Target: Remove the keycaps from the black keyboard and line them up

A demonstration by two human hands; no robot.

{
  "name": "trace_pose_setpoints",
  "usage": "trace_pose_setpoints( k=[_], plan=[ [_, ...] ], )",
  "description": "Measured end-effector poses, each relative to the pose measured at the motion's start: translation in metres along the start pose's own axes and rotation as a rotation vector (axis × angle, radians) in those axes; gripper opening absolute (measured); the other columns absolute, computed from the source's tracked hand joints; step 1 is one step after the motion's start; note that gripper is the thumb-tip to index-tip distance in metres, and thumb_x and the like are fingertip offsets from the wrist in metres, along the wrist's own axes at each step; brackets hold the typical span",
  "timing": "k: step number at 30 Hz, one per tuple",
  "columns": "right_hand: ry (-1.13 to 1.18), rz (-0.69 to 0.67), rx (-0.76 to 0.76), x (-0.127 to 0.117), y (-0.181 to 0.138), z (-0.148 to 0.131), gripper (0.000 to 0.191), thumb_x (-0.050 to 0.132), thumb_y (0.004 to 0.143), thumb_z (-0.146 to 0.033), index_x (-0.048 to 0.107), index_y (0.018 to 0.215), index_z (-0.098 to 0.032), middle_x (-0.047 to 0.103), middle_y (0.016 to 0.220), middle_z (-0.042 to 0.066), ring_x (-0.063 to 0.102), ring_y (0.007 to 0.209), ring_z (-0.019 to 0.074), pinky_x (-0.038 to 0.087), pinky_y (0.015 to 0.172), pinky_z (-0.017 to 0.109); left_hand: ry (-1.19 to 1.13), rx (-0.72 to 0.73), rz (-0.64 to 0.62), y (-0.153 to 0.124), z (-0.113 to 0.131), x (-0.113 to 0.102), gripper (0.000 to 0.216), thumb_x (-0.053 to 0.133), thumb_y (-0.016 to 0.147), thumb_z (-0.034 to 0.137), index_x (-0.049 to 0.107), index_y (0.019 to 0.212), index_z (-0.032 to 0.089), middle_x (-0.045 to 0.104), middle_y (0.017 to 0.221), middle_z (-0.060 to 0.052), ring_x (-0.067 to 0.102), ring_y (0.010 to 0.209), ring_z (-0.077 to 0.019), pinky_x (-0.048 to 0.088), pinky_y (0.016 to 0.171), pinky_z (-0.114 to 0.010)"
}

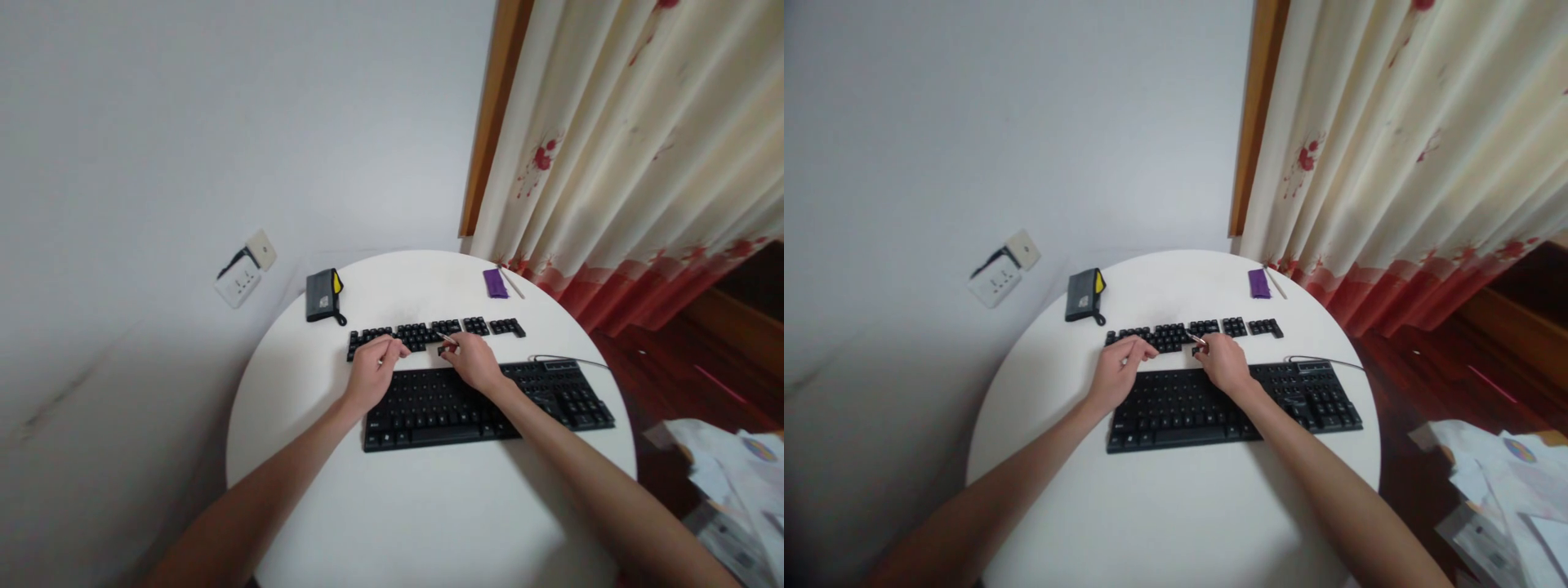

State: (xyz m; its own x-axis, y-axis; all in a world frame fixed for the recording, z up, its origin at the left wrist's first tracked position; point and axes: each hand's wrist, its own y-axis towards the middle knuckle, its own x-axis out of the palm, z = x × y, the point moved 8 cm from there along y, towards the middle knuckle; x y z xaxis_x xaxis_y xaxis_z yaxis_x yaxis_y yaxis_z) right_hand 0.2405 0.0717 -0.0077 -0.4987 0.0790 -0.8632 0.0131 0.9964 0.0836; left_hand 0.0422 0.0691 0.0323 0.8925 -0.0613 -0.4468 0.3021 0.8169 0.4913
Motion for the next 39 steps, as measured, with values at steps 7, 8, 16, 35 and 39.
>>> trace_pose_setpoints(
  k=[7, 8, 16, 35, 39],
  plan=[
    [-0.076, -0.047, 0.035, 0.017, 0.010, -0.003, 0.014, 0.068, 0.084, -0.025, 0.075, 0.096, -0.022, 0.075, 0.091, 0.007, 0.068, 0.086, 0.0221, 0.041, 0.068, 0.026, -0.003, -0.017, 0.031, 0.001, -0.007, -0.005, 0.043, 0.042, 0.101, 0.037, 0.071, 0.077, 0.016, 0.066, 0.075, -0.004, 0.061, 0.071, -0.0150, 0.047, 0.068, -0.028],
    [-0.082, -0.049, 0.040, 0.018, 0.010, -0.003, 0.015, 0.068, 0.084, -0.025, 0.075, 0.096, -0.021, 0.075, 0.091, 0.007, 0.068, 0.085, 0.0221, 0.041, 0.068, 0.026, -0.002, -0.018, 0.029, 0.001, -0.007, -0.005, 0.044, 0.042, 0.101, 0.037, 0.071, 0.076, 0.016, 0.066, 0.075, -0.004, 0.060, 0.070, -0.0149, 0.046, 0.067, -0.028],
    [-0.134, -0.046, 0.084, 0.020, 0.011, -0.004, 0.012, 0.066, 0.086, -0.028, 0.073, 0.086, -0.018, 0.074, 0.091, 0.012, 0.068, 0.087, 0.0238, 0.042, 0.070, 0.028, 0.015, -0.021, 0.035, 0.001, -0.004, -0.008, 0.047, 0.040, 0.101, 0.041, 0.071, 0.075, 0.017, 0.067, 0.073, -0.004, 0.060, 0.068, -0.0150, 0.046, 0.065, -0.028],
    [-0.077, -0.014, 0.068, 0.016, 0.015, -0.010, 0.012, 0.064, 0.086, -0.026, 0.072, 0.084, -0.017, 0.074, 0.088, 0.011, 0.067, 0.084, 0.0232, 0.041, 0.067, 0.027, 0.019, -0.008, 0.047, 0.001, -0.003, -0.010, 0.046, 0.042, 0.101, 0.038, 0.071, 0.073, 0.016, 0.067, 0.073, -0.003, 0.062, 0.068, -0.0141, 0.047, 0.067, -0.027],
    [0.154, 0.135, 0.024, -0.019, 0.006, -0.003, 0.030, 0.054, 0.092, -0.037, 0.071, 0.081, -0.015, 0.073, 0.084, 0.010, 0.065, 0.079, 0.0220, 0.042, 0.072, 0.029, 0.021, -0.001, 0.050, 0.002, -0.002, -0.009, 0.046, 0.041, 0.101, 0.037, 0.070, 0.072, 0.016, 0.066, 0.071, -0.003, 0.060, 0.066, -0.0138, 0.046, 0.065, -0.026]
  ],
)
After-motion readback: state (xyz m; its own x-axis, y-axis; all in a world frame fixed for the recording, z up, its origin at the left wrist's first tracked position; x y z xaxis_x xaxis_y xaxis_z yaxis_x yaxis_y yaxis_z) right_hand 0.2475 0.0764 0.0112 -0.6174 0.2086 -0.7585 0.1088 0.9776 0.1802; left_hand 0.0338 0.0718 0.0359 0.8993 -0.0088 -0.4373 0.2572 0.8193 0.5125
